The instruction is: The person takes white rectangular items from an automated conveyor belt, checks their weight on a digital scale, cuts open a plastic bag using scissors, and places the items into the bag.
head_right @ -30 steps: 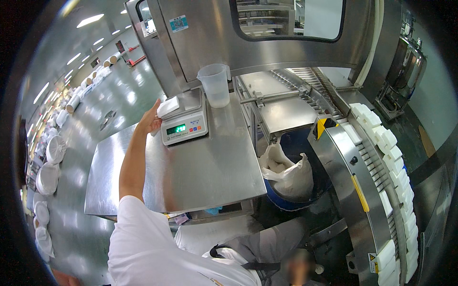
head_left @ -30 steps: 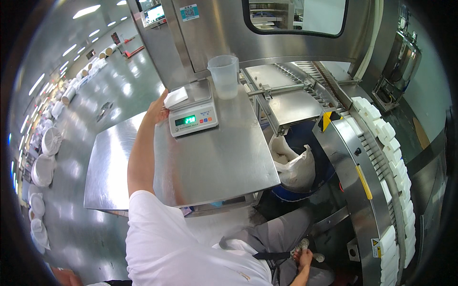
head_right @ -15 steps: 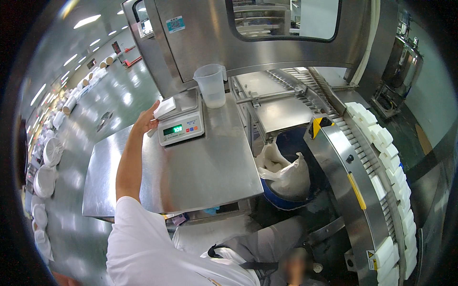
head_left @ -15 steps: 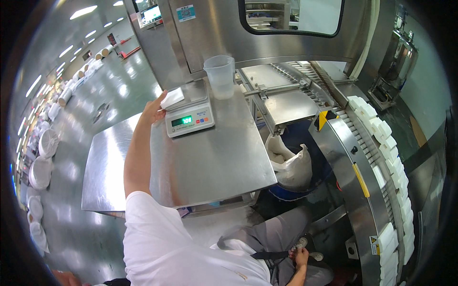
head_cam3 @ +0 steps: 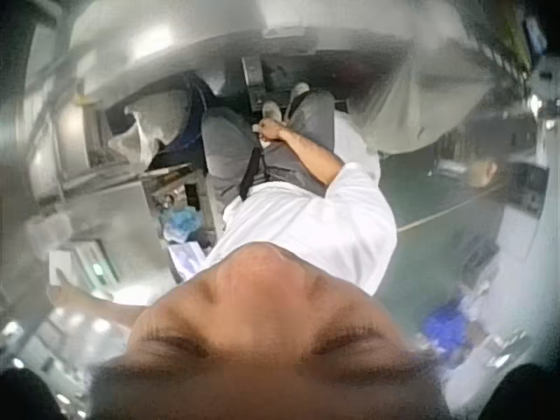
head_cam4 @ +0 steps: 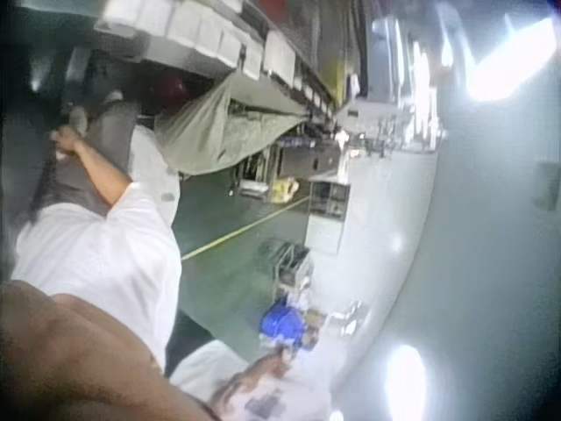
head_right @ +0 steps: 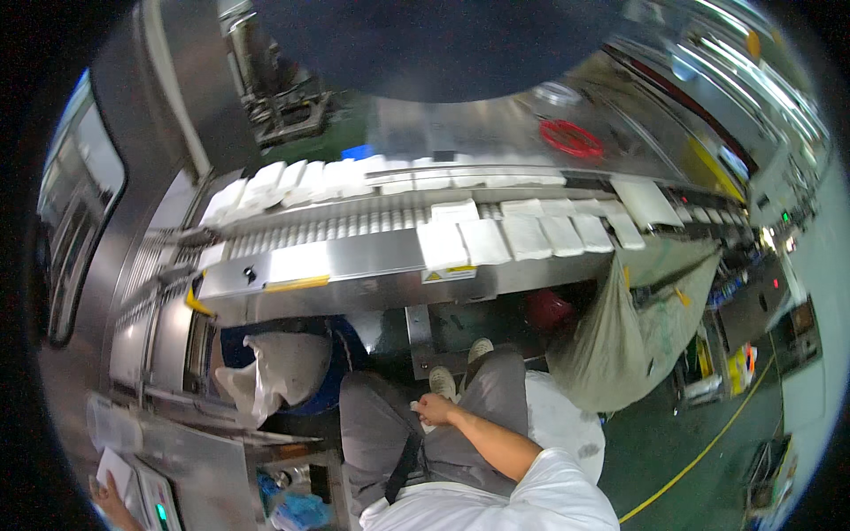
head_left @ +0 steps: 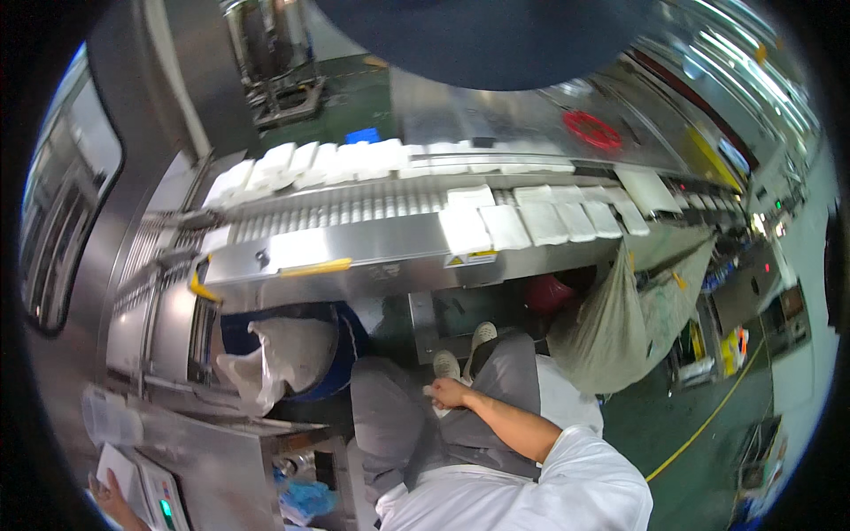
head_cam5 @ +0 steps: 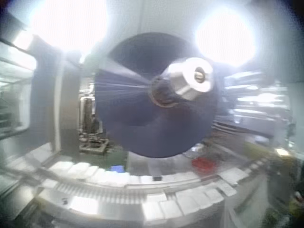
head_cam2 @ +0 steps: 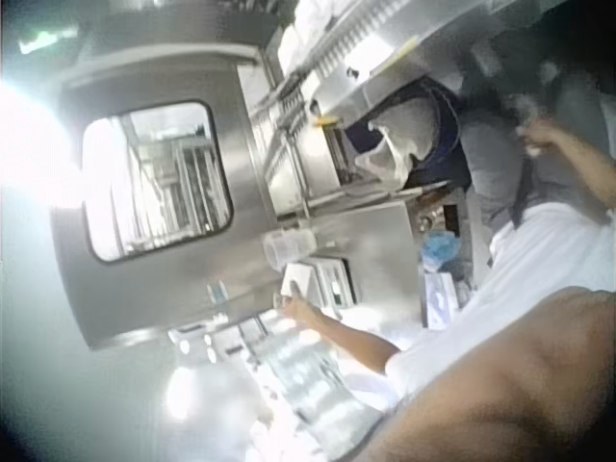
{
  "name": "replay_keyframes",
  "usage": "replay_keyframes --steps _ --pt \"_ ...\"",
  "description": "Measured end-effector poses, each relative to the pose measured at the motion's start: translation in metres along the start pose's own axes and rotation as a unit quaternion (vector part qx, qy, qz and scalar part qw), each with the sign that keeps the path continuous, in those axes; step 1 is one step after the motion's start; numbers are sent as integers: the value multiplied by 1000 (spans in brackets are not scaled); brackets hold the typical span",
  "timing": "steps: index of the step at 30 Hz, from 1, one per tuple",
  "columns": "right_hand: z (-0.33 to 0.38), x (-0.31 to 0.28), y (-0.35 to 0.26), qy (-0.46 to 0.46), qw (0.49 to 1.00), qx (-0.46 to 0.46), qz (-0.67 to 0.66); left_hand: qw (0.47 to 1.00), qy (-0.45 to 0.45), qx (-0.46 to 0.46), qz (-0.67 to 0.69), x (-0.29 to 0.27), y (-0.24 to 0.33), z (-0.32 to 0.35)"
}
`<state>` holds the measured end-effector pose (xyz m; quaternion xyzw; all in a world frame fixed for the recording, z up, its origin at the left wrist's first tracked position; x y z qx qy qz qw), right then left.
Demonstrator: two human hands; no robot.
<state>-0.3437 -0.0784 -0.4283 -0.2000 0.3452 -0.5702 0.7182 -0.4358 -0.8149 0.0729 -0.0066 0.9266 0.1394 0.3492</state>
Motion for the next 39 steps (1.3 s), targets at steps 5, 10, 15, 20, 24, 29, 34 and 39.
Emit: replay_keyframes --steps 5,10,15,20,24,29,34,39 --pt "-8 35 -25 11 991 -114 75 893 -158 -125 402 84 148 -7" --pt "-3 63 -57 -7 987 -137 80 711 -390 -46 583 164 394 35" --pt "-22 51 -26 -57 983 -74 155 656 -542 24 524 267 565 82" --pt "-28 54 -21 -21 985 -68 157 612 -603 119 497 294 627 95" --pt "-21 42 -21 12 987 -100 125 593 -630 134 483 299 661 105" --pt "-20 43 -25 37 981 -137 132 580 -624 180 492 303 687 110" --pt "-23 50 -21 -13 984 -101 148 580 -589 220 518 298 696 115" --pt "-22 49 -23 15 979 -136 151 584 -562 183 556 304 697 120"
Point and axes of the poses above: each hand's wrist, its own z-axis away from the middle knuckle, its own x-axis out of the palm, y = z × x, the point moved 7 cm from there along -z, towards the middle knuckle, and after that the axes turned 5 degrees about y, right-handed, at the moved point
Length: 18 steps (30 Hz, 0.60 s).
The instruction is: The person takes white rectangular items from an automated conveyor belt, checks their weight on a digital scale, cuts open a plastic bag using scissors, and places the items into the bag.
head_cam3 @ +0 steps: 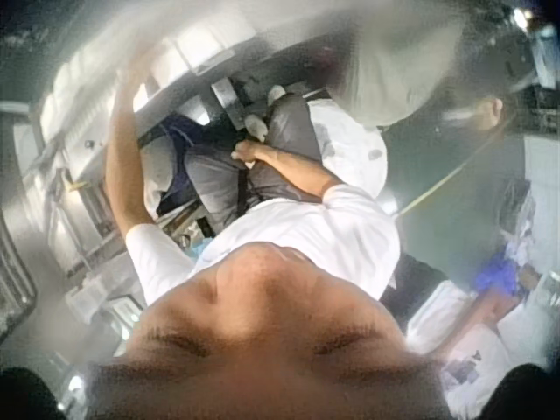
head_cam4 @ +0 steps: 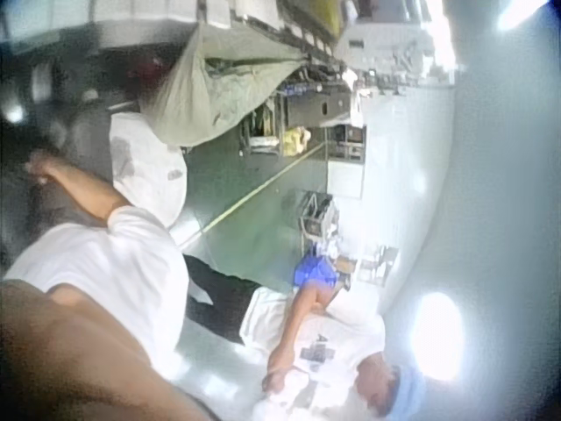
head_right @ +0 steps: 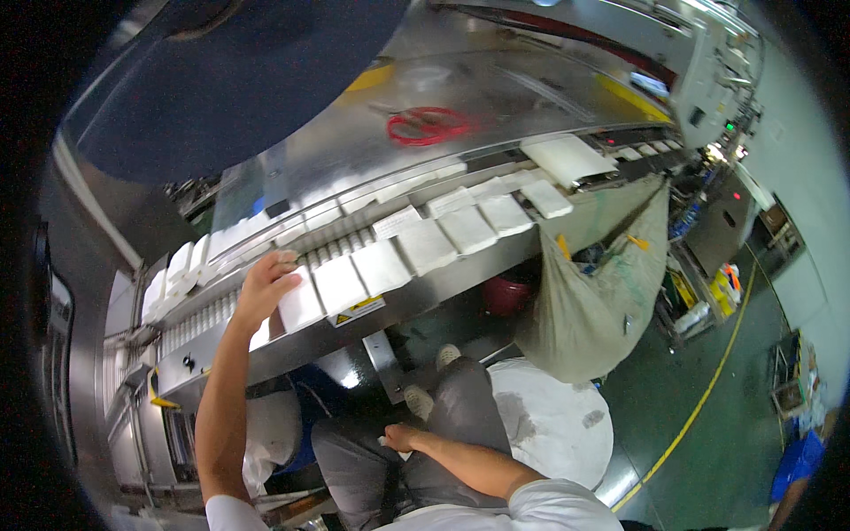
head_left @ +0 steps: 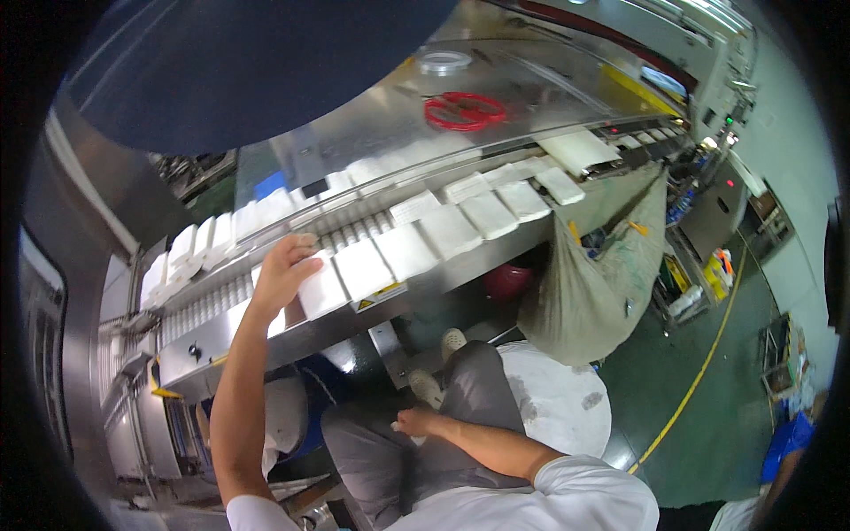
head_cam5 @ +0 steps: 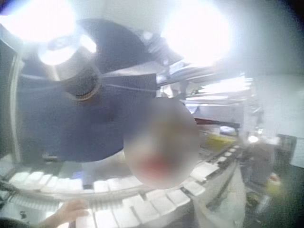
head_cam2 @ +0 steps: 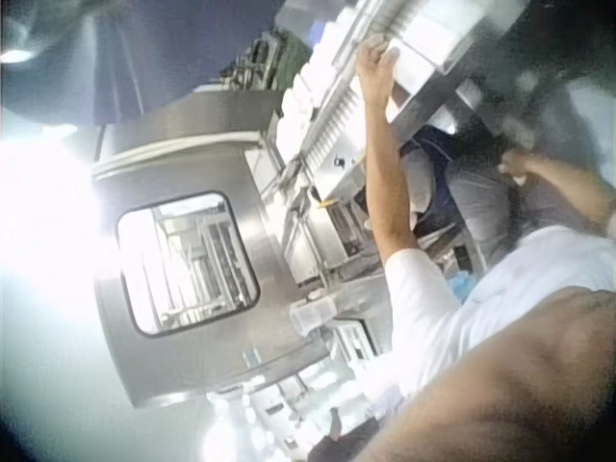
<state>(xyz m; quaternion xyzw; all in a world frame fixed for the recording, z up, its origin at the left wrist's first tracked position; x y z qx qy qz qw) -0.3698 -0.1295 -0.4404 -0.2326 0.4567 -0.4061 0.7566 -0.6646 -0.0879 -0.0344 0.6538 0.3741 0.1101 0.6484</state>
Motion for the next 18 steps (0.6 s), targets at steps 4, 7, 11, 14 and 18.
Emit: replay_keyframes --steps 4,7,11,14,18 --pt "3 -2 -9 -3 1000 5 0 1000 17 0 3 -2 -3 2" --pt "-4 4 -3 -35 999 7 9 999 8 42 -21 -2 -8 -1" --pt "-14 12 18 45 993 -105 -12 986 5 116 -118 9 14 3" --pt "-16 17 11 76 992 -98 -34 991 14 114 -71 -2 -4 12" --pt "-20 24 10 -58 998 16 20 979 68 137 -135 -10 -1 26"
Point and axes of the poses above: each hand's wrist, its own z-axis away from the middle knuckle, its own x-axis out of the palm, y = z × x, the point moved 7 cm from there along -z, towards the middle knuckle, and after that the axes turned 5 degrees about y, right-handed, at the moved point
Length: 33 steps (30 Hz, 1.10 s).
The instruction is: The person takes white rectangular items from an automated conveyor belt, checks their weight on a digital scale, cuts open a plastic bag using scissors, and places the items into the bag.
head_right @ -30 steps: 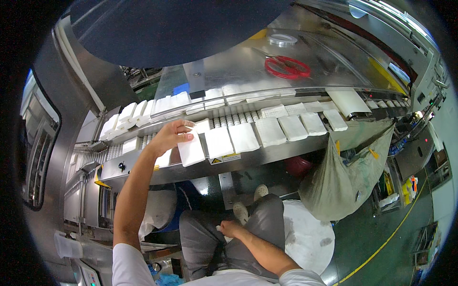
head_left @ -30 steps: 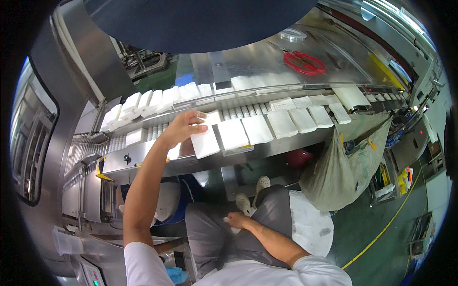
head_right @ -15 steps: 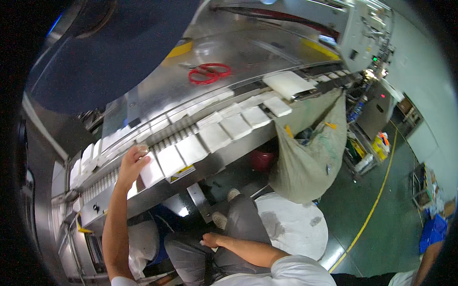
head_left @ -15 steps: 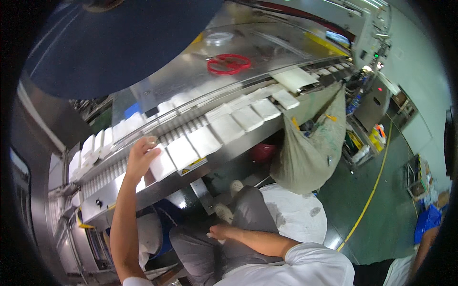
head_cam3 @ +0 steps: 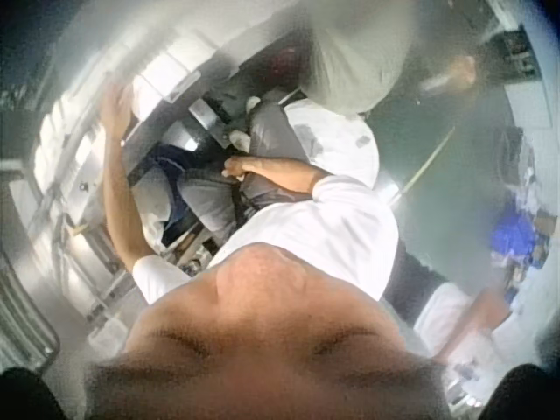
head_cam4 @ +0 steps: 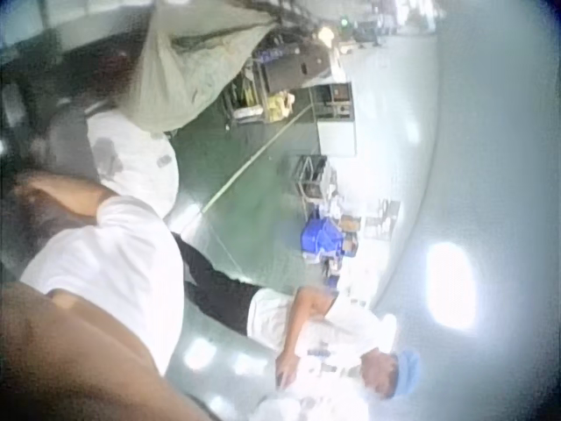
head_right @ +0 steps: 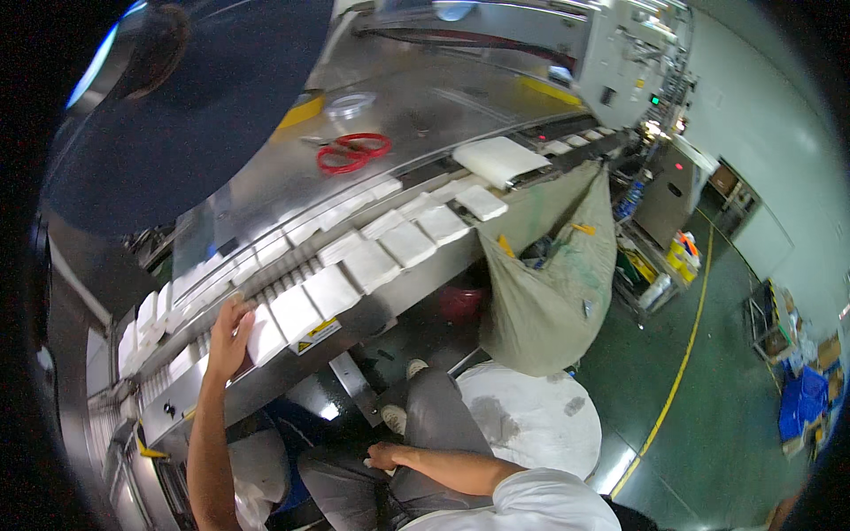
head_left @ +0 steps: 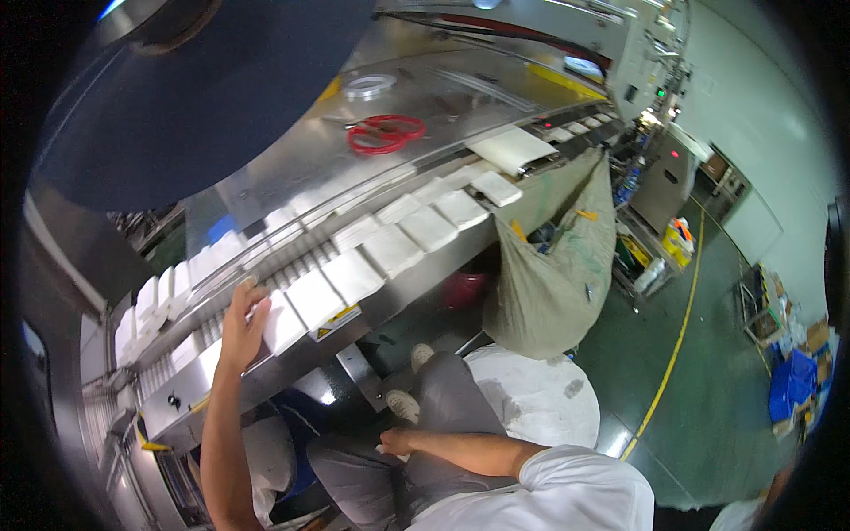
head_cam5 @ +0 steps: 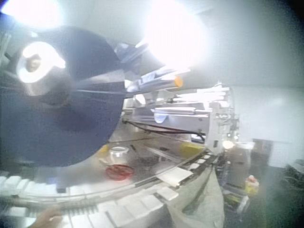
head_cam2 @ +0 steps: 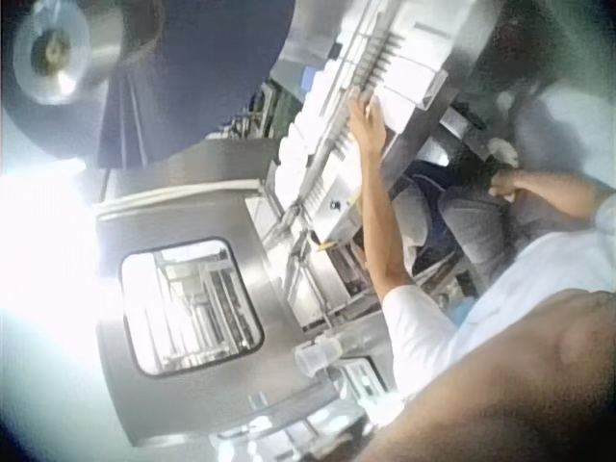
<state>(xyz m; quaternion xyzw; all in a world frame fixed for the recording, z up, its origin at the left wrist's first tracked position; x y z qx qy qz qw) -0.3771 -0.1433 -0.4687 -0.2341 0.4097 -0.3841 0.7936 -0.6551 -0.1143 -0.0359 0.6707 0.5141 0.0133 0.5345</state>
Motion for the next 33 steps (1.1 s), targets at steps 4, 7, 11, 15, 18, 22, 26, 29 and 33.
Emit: replay_keyframes --steps 4,7,11,15,18,22,26,29,33 --pt "7 -5 8 54 998 -39 -8 989 114 40 -90 -27 43 28" --pt "15 -9 -2 75 995 -60 -32 976 108 86 -167 -52 74 93" --pt "20 -13 -13 84 992 -90 2 986 34 91 -132 -54 99 191" --pt "20 -9 -1 30 1000 -4 -6 989 -104 -11 -109 -27 92 260" --pt "14 -6 -7 22 999 -34 12 975 -204 42 -82 -12 93 271" --pt "22 -2 -8 -51 999 -16 -1 964 -246 64 -80 -2 95 264" --pt "17 -2 13 14 997 -36 62 950 -309 7 -39 13 73 268" --pt "26 -6 0 7 998 -34 52 937 -347 -16 -37 14 64 278" --pt "39 -15 -13 5 999 -18 31 926 -376 -18 -27 17 64 286"
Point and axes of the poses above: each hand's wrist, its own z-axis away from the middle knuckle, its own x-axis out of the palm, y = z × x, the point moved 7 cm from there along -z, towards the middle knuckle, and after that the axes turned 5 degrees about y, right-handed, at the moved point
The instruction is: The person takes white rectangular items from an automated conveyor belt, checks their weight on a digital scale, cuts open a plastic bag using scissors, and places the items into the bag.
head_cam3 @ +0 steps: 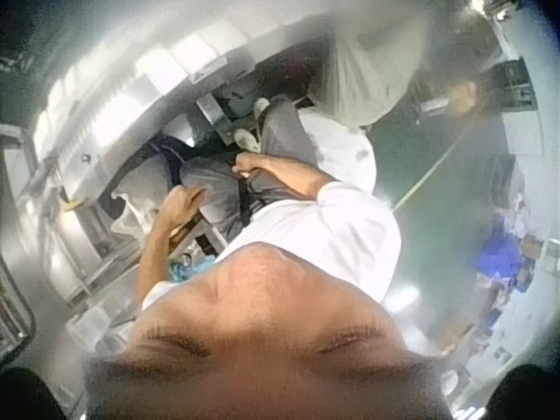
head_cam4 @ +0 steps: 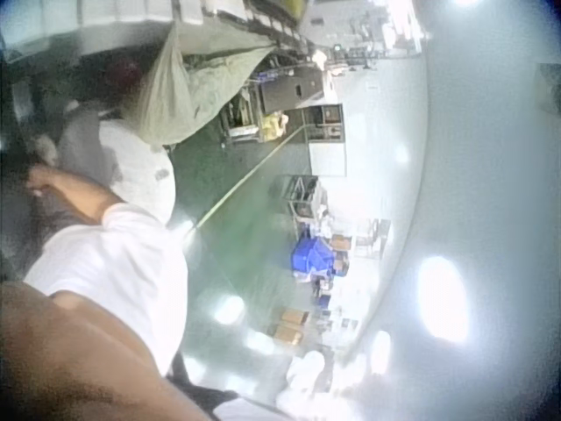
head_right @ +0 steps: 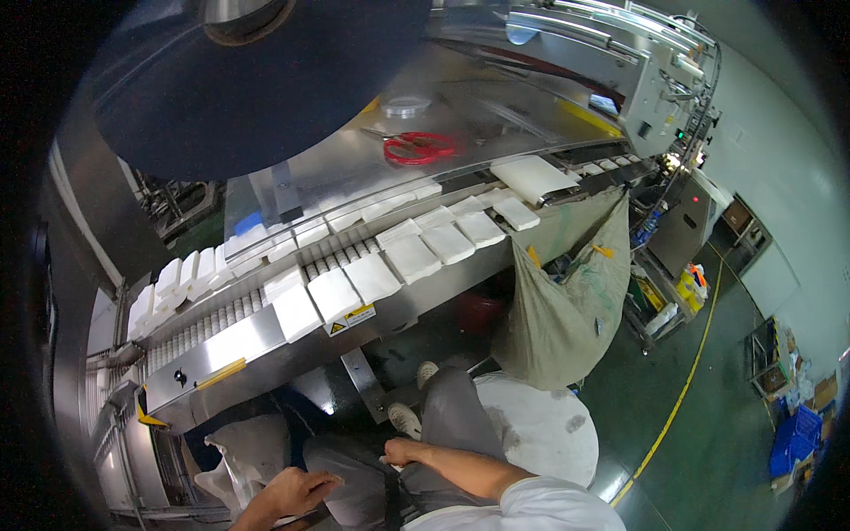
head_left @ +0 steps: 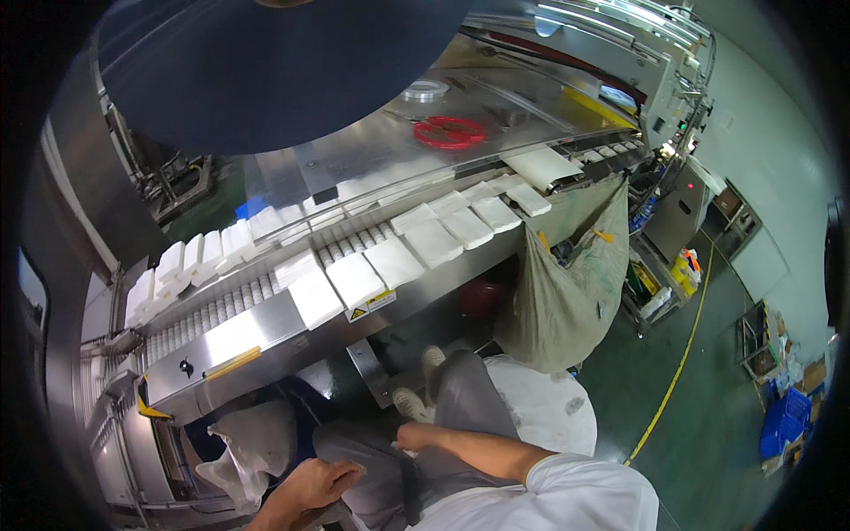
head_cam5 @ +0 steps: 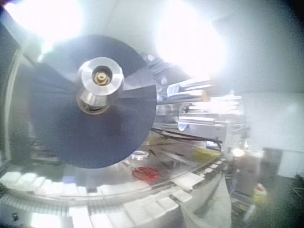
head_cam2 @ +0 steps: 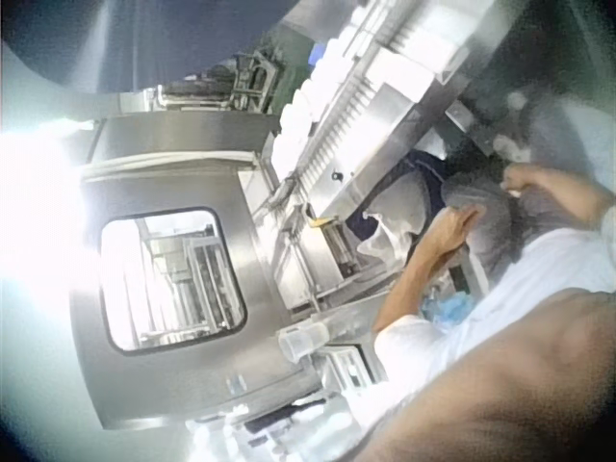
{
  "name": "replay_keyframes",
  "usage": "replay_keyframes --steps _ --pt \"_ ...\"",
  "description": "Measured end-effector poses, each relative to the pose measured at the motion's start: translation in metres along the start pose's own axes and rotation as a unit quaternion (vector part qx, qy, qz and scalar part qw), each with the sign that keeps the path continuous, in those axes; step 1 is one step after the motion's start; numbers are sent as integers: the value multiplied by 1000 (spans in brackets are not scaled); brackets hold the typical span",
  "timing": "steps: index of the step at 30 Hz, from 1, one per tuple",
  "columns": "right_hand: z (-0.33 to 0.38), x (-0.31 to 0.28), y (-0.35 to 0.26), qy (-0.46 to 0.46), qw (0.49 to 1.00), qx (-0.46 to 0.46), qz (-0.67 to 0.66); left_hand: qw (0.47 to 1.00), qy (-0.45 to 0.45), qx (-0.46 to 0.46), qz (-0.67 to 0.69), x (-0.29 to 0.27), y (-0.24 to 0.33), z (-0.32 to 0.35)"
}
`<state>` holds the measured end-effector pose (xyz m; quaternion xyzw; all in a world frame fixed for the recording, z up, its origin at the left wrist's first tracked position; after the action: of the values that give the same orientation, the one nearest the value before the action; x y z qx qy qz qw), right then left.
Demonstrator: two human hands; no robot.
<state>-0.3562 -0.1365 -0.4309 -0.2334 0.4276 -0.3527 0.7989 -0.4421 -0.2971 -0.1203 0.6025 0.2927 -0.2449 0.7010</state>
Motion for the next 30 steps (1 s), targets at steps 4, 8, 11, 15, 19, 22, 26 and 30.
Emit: replay_keyframes --steps 4,8,11,15,19,22,26,30 --pt "3 -3 1 15 999 -49 -16 1000 -23 0 -12 6 -3 1" --pt "-8 7 12 35 997 -71 -1 1000 -25 -14 12 1 5 1" --pt "-16 16 35 58 997 -58 -12 998 -65 -4 2 10 -7 -5" --pt "-16 14 18 33 998 -46 -3 994 -99 -41 -8 11 -14 6" --pt "-33 30 21 -4 999 -53 -13 994 -97 -50 17 22 -34 22" --pt "-56 55 79 -10 995 -79 57 991 -127 -29 17 26 -33 4" --pt "-71 70 79 -27 990 -106 86 988 -149 -36 -15 34 -48 18" --pt "-62 60 77 -3 993 -97 67 981 -182 -58 -26 30 -42 14"
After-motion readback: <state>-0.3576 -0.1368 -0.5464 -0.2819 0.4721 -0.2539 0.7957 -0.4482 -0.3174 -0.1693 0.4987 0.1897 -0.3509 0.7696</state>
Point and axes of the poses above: each hand's wrist, its own z-axis away from the middle knuckle, its own x-axis out of the palm, y = z × x, the point moved 7 cm from there along -z, towards the middle knuckle, and after that the axes turned 5 degrees about y, right-handed, at the moved point
